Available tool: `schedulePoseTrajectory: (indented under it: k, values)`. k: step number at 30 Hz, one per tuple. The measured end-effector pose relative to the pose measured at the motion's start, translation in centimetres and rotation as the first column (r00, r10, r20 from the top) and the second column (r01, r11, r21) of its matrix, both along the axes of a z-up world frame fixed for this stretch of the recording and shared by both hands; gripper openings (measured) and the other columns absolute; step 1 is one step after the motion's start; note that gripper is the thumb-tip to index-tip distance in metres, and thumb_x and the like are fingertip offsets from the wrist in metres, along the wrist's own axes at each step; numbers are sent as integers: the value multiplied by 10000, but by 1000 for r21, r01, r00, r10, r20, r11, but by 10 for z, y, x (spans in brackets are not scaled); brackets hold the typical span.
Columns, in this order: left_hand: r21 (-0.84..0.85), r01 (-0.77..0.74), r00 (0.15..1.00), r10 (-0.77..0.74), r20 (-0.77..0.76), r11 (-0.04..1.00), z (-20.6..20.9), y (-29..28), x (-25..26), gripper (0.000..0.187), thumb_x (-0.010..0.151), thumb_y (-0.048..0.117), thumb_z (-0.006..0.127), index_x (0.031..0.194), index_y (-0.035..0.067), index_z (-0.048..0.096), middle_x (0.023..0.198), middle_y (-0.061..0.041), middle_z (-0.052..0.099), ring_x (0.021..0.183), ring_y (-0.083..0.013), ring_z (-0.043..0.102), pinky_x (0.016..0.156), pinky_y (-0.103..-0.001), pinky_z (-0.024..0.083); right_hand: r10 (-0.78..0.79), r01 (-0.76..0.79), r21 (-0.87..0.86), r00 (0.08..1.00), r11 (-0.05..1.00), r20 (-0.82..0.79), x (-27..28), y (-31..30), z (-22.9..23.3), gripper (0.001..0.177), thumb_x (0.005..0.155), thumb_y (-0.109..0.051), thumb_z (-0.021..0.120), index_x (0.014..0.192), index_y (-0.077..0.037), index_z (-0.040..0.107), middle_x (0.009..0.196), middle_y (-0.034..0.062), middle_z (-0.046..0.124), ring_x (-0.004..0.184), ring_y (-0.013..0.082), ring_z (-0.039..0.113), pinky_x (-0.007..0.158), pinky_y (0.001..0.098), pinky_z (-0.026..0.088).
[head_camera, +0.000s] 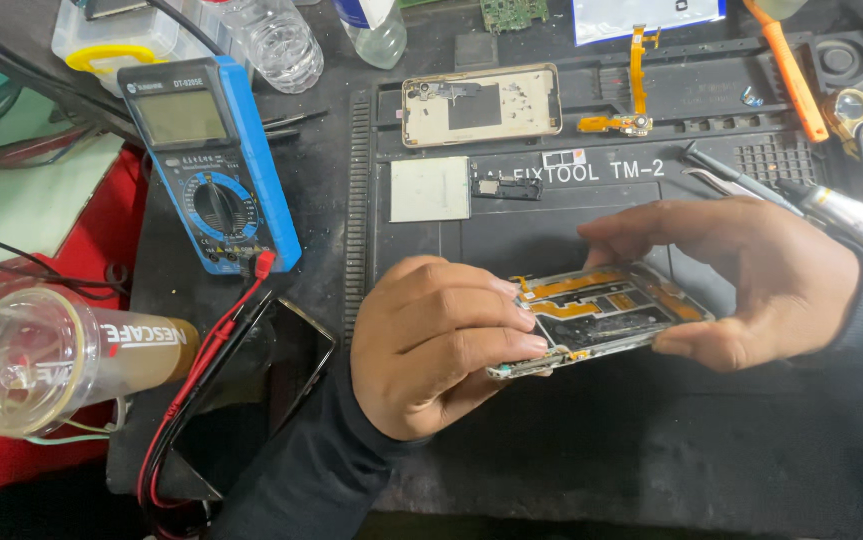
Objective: The person works on a disassembled smartphone, using tweezers to handle and connect small ribbon cables and components on the motherboard. They carefully align and press the connectors into place, then flip the device to inspect the assembly from different angles.
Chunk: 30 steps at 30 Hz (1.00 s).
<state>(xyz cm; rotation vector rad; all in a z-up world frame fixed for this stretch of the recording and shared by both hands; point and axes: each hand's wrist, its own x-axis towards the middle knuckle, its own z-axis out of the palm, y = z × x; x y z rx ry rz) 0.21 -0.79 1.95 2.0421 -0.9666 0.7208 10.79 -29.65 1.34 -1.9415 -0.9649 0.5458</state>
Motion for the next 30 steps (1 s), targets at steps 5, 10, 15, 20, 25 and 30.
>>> schedulePoseTrajectory:
  k: [5, 10, 15, 20, 25, 30]
  values:
    - [-128, 95, 976, -117, -183, 987, -3, -1, -5, 122, 1047, 111, 580, 1117, 36, 648, 1117, -127, 671, 1044, -305, 741, 989, -456, 680, 43, -43, -1, 999, 999, -25, 0, 4, 4, 778, 659, -350, 781, 1374, -89, 618, 1287, 41, 802, 1184, 159, 770, 1024, 339, 584]
    - [-156, 18, 972, -55, -231, 988, -2, -5, -6, 110, 1032, 116, 641, 1123, 56, 629, 1088, -119, 661, 1021, -289, 756, 914, -402, 685, 2, -19, 39, 920, 999, 391, -16, 23, 14, 570, 797, -409, 650, 1261, -77, 644, 1245, 83, 742, 1123, 248, 744, 951, 401, 583]
    - [-178, -13, 971, -31, -238, 984, 0, -8, -7, 111, 1043, 132, 596, 1092, 43, 641, 1039, -129, 670, 987, -300, 759, 891, -393, 655, -100, -48, 195, 723, 980, 683, -36, 35, 17, 238, 864, -328, 700, 1016, -145, 702, 1072, 93, 722, 948, 253, 711, 831, 414, 506]
    - [-71, 31, 1000, -31, 2, 997, 11, -10, -5, 136, 1030, 36, 579, 1033, -39, 691, 1002, -138, 682, 955, -336, 752, 880, -414, 691, -171, -83, 277, 608, 957, 775, -42, 39, 21, 171, 865, -267, 784, 968, -149, 715, 989, 78, 688, 821, 249, 681, 751, 415, 542]
    - [94, 54, 988, -66, 138, 994, 15, 1, -6, 114, 992, -11, 762, 1093, -23, 709, 1093, -125, 710, 1032, -346, 764, 929, -404, 709, -184, -161, 306, 517, 938, 836, -40, 36, 22, 167, 846, -225, 859, 915, -157, 723, 961, 66, 694, 795, 224, 680, 692, 406, 553]
    - [89, -8, 966, -15, 259, 996, 7, -2, -4, 102, 989, 87, 790, 1072, 62, 738, 1067, -57, 726, 1012, -301, 780, 857, -382, 708, -232, -218, 337, 397, 916, 888, -38, 42, 23, 48, 867, -168, 797, 878, -184, 752, 918, 55, 674, 764, 222, 647, 637, 389, 526]
